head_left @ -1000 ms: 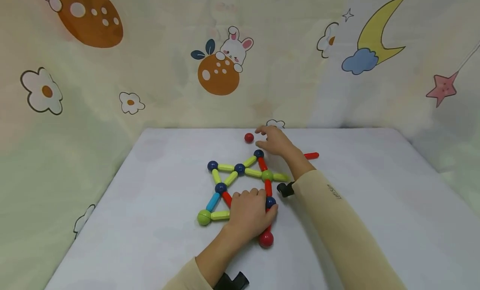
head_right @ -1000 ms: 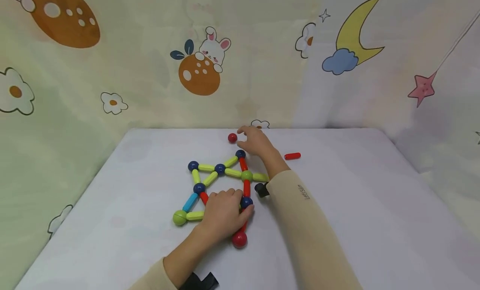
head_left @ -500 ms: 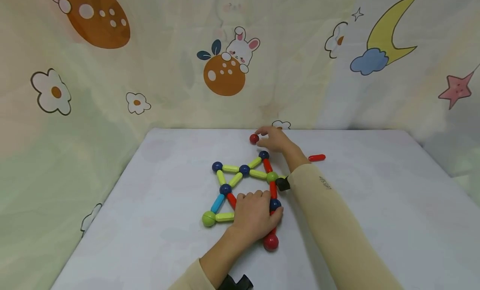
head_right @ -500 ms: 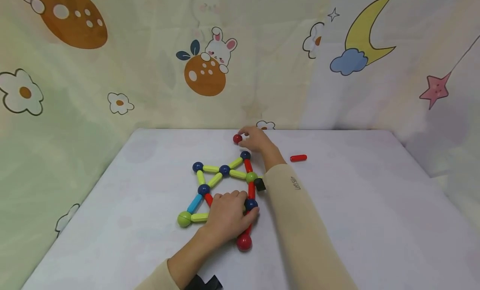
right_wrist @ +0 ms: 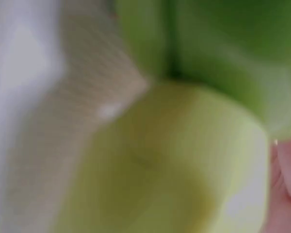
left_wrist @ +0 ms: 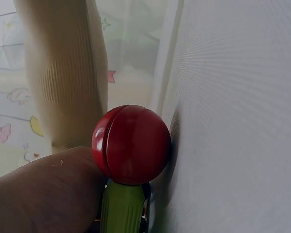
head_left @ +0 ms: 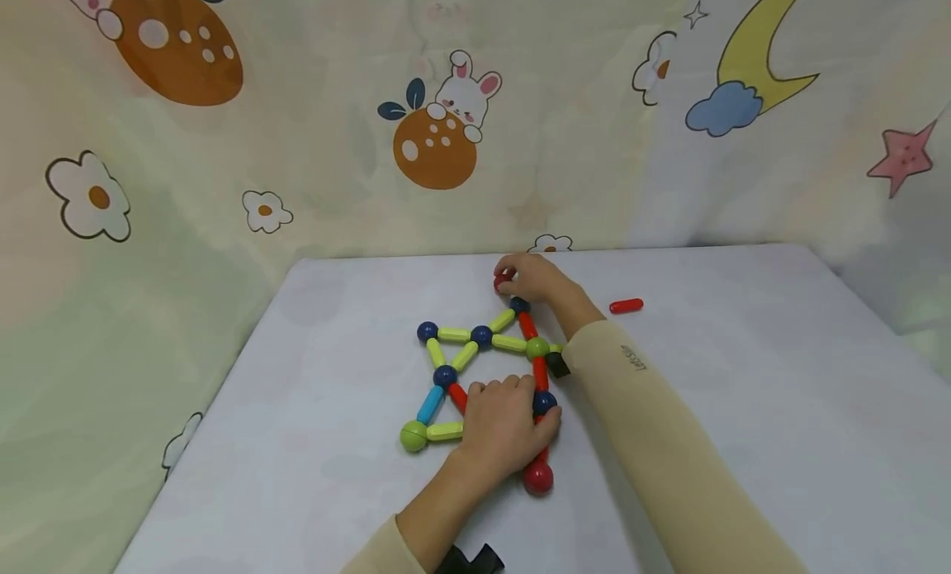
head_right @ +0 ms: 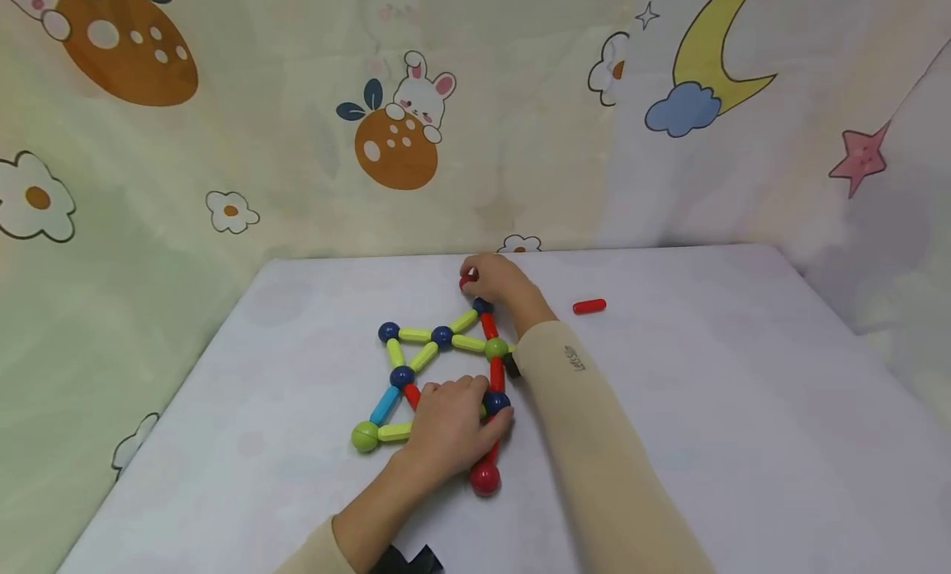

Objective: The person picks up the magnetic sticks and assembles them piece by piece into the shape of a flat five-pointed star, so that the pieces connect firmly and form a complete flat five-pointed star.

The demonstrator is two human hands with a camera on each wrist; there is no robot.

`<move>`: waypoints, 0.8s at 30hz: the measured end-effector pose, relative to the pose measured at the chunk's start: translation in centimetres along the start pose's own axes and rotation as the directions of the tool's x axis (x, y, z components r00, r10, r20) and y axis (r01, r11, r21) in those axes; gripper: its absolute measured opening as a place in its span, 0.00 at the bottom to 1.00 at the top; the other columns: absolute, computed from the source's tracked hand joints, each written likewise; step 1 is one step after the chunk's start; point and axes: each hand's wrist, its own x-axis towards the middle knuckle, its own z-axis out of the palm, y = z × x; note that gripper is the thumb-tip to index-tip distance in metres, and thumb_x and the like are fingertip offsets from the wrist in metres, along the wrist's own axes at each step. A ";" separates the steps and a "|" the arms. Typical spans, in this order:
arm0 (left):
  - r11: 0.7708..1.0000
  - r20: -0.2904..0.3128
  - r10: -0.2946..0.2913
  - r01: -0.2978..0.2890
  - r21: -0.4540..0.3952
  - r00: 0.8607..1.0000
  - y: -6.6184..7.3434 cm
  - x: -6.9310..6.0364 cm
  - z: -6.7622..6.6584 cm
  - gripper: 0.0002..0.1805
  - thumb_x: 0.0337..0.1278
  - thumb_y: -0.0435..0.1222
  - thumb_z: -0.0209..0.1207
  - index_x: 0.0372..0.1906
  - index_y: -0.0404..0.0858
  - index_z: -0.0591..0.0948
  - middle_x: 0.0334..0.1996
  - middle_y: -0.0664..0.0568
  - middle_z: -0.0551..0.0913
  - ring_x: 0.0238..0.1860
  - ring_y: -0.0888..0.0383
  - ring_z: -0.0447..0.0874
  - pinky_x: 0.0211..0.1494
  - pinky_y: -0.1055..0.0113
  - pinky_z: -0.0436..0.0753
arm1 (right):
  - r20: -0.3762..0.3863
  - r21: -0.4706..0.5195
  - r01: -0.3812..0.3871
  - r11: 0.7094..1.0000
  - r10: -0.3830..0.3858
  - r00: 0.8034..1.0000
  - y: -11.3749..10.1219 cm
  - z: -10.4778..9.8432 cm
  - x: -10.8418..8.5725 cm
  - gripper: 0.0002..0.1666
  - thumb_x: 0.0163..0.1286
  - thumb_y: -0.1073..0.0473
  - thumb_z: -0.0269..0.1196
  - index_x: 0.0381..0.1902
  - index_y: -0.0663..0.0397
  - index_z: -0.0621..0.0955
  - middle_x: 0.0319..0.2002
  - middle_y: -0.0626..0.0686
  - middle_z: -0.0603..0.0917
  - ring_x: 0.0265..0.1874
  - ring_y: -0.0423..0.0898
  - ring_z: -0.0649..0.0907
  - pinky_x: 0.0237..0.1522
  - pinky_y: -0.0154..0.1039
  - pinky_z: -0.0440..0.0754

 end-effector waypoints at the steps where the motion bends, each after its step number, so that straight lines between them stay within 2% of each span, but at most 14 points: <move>1: 1.000 0.004 -0.002 0.002 -0.001 1.000 0.0 0.0 0.0 0.25 0.65 0.57 0.62 0.50 0.40 0.84 0.32 0.53 0.84 0.32 0.56 0.78 0.39 0.59 0.72 | -0.002 -0.004 -0.006 1.000 0.006 1.000 0.0 -0.1 -0.1 0.21 0.75 0.55 0.64 0.63 0.52 0.80 0.60 0.60 0.83 0.55 0.55 0.81 0.61 0.49 0.79; 3: 1.000 0.015 -0.007 0.007 -0.007 1.000 0.0 0.1 0.0 0.26 0.65 0.57 0.62 0.51 0.40 0.84 0.32 0.53 0.84 0.32 0.56 0.78 0.40 0.58 0.72 | -0.010 -0.005 -0.022 1.000 0.022 1.000 0.1 -0.1 -0.4 0.18 0.74 0.54 0.65 0.59 0.52 0.82 0.56 0.60 0.84 0.51 0.54 0.82 0.58 0.48 0.81; 5: 1.000 0.024 -0.009 0.010 -0.010 1.000 -0.1 0.1 0.0 0.26 0.65 0.57 0.62 0.51 0.40 0.84 0.32 0.52 0.84 0.33 0.56 0.78 0.40 0.58 0.73 | -0.025 0.018 -0.041 0.999 0.042 0.999 0.3 0.1 -0.7 0.19 0.74 0.54 0.66 0.59 0.52 0.82 0.55 0.59 0.85 0.51 0.54 0.82 0.58 0.48 0.81; 11: 1.000 0.018 -0.003 0.004 -0.020 1.000 -0.1 -0.3 0.3 0.25 0.65 0.56 0.62 0.49 0.39 0.84 0.30 0.52 0.83 0.31 0.56 0.78 0.39 0.57 0.72 | -0.127 0.182 -0.061 0.981 0.085 0.988 1.2 0.8 -1.9 0.22 0.75 0.54 0.64 0.64 0.51 0.80 0.59 0.59 0.83 0.57 0.56 0.81 0.61 0.52 0.81; 17: 1.000 -0.012 0.011 -0.011 -0.011 1.000 0.0 -0.3 0.4 0.24 0.64 0.57 0.62 0.46 0.39 0.84 0.28 0.52 0.82 0.28 0.56 0.77 0.38 0.57 0.72 | -0.261 0.251 -0.030 0.968 0.098 0.960 1.8 0.5 -3.7 0.24 0.74 0.53 0.65 0.65 0.51 0.79 0.58 0.58 0.84 0.58 0.57 0.82 0.58 0.52 0.83; 24: 0.999 0.010 -0.017 0.018 -0.036 1.000 0.0 0.1 -0.2 0.26 0.63 0.57 0.64 0.48 0.38 0.84 0.29 0.52 0.82 0.30 0.56 0.77 0.40 0.55 0.75 | -0.374 0.274 0.030 0.961 0.077 0.924 1.3 -0.7 -7.3 0.23 0.74 0.55 0.65 0.63 0.52 0.79 0.57 0.60 0.84 0.55 0.58 0.83 0.55 0.52 0.85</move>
